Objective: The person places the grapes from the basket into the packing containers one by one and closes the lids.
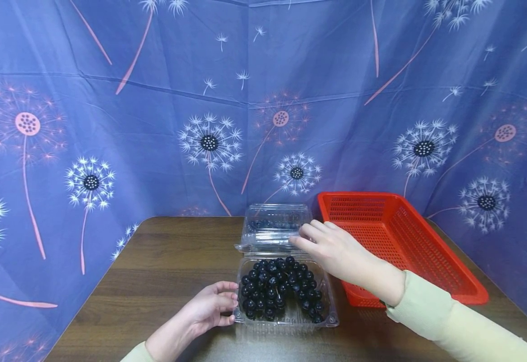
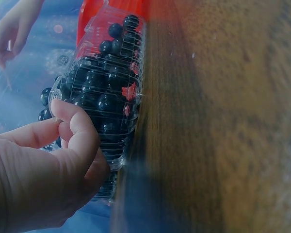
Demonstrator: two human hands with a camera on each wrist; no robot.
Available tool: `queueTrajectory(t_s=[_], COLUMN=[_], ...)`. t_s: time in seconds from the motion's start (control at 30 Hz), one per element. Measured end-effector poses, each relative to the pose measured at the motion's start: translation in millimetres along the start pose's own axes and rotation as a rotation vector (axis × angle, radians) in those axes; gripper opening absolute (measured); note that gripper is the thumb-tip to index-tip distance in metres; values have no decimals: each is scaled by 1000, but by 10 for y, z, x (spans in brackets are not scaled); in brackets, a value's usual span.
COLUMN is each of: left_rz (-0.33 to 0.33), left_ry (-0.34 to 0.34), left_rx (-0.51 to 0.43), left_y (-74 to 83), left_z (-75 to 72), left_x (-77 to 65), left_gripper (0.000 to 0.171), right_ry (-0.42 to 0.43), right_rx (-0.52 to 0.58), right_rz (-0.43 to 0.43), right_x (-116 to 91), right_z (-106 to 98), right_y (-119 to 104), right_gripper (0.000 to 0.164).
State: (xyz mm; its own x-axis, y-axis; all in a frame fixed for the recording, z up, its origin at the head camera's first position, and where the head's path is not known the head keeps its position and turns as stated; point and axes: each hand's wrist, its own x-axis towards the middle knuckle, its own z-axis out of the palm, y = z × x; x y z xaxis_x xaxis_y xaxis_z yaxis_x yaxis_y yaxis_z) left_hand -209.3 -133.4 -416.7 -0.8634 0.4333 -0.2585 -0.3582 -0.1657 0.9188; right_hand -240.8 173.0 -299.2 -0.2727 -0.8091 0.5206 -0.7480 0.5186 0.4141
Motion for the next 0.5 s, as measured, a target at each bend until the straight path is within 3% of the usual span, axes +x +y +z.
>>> queueTrajectory(t_s=[0.2,0.33,0.5], left_rz=[-4,-3,-4], left_ry=[5,10,14], left_rx=[-4,-3,-4], left_y=[-1,4,4], left_z=[11,16,19], left_x=[-4,-3,-7], left_gripper=[47,48,49], right_ry=[25,75,93], right_rx=[19,49,51], right_rz=[10,6,2], right_x=[-24,-30,-50], right_z=[-4,-9,-11], right_y=[-77,-125,-191], right_gripper=[49,38,46])
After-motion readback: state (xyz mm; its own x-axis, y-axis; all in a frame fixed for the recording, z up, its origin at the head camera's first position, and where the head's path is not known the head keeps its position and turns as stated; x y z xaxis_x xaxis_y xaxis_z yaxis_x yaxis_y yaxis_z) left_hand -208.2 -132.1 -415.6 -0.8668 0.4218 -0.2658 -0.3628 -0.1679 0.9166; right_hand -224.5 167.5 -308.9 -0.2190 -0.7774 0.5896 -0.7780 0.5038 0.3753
